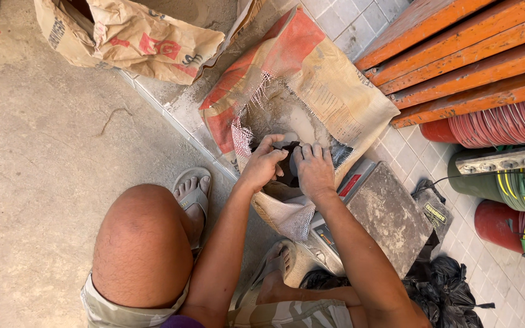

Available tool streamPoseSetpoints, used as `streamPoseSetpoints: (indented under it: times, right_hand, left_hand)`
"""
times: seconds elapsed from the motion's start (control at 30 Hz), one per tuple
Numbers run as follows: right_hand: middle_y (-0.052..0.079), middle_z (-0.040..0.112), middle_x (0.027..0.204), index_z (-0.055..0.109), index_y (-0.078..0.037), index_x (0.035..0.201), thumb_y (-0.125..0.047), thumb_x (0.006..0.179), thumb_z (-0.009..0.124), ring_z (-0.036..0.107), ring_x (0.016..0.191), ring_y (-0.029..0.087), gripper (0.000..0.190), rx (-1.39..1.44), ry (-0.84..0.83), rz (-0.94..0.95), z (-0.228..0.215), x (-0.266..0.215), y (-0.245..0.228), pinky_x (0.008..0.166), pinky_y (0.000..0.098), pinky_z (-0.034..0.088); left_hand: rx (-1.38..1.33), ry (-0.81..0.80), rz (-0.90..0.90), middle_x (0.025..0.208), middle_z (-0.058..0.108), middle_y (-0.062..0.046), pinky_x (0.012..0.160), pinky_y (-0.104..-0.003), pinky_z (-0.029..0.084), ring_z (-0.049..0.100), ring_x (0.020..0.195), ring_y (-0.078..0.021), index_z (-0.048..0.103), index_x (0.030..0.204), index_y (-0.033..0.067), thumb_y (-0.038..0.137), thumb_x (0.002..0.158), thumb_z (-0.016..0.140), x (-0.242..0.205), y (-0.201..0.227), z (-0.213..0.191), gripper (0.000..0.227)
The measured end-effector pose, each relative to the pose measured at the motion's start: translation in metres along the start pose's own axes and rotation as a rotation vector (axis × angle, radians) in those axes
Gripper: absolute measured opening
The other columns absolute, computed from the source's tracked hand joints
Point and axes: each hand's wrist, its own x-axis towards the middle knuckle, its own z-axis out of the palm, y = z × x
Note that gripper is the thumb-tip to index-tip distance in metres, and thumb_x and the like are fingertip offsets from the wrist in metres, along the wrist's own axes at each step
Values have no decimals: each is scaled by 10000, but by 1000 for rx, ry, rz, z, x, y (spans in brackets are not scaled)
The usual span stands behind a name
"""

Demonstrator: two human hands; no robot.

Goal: The person scoops a gray powder from a large sack into small black plastic bags using a metal scoop. Each filled bag is placed on a digital scale, tied shut, and set aside in a growing pile. The process is repeated multiple times.

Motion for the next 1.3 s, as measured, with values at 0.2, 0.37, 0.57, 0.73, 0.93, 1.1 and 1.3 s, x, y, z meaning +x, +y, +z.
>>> streamPoseSetpoints:
  times: [0.2,0.37,0.57,0.73,0.93,1.1,1.3]
  right_hand:
    - [110,588,1017,589,-137,1100,-275,438,804,501,1019,291,710,1018,129,293,7,1,40,878,388,371]
    - [84,522,809,489,-18,1048,-92,510,841,573,666,187,647,1847,504,780,62,7,62,528,299,534]
    - [120,589,654,561,-4,904,-95,448,874,575,511,184,560,1627,466,1080,100,9,38,410,307,461]
    - [203,622,988,514,-19,1070,-300,466,893,571,1020,331,767,1489,282,983,109,29,25,874,418,461]
    - [250,568,1119,590,1,1107,-772,622,629,514,1114,368,913,1505,-66,1088,9,-15,25,938,442,421]
    - [178,648,955,666,-22,949,-377,623,698,594,1006,317,482,964,-402,655,-3,-16,28,843,423,480]
    - [137,626,678,562,74,1089,-195,839,600,631,761,285,369,1688,-290,596,-5,-35,89,900,538,416]
  left_hand:
    - [12,16,-7,968,506,-206,457,-232,471,592,568,-128,367,1270,-13,150,875,440,4,-9,-2,433]
    - [131,3,-93,975,546,-218,427,-255,482,608,505,-173,469,1211,60,184,842,517,-17,13,21,392]
    - [91,-7,-140,1017,547,-180,449,-235,474,594,515,-157,507,1180,45,189,817,533,-9,-8,8,392]
    - [132,-49,-181,1095,562,-205,510,-277,524,644,566,-193,518,1190,55,181,803,546,-14,-12,21,407]
    - [15,104,-146,1073,548,-166,469,-233,526,633,544,-184,498,1178,43,167,794,521,-3,-17,21,405]
    - [131,59,-117,844,522,-123,620,-330,540,619,685,-192,459,1167,-18,130,873,490,27,-43,35,330]
    - [769,265,-84,806,659,-58,782,-452,498,632,888,-264,685,857,192,339,690,588,51,52,77,243]
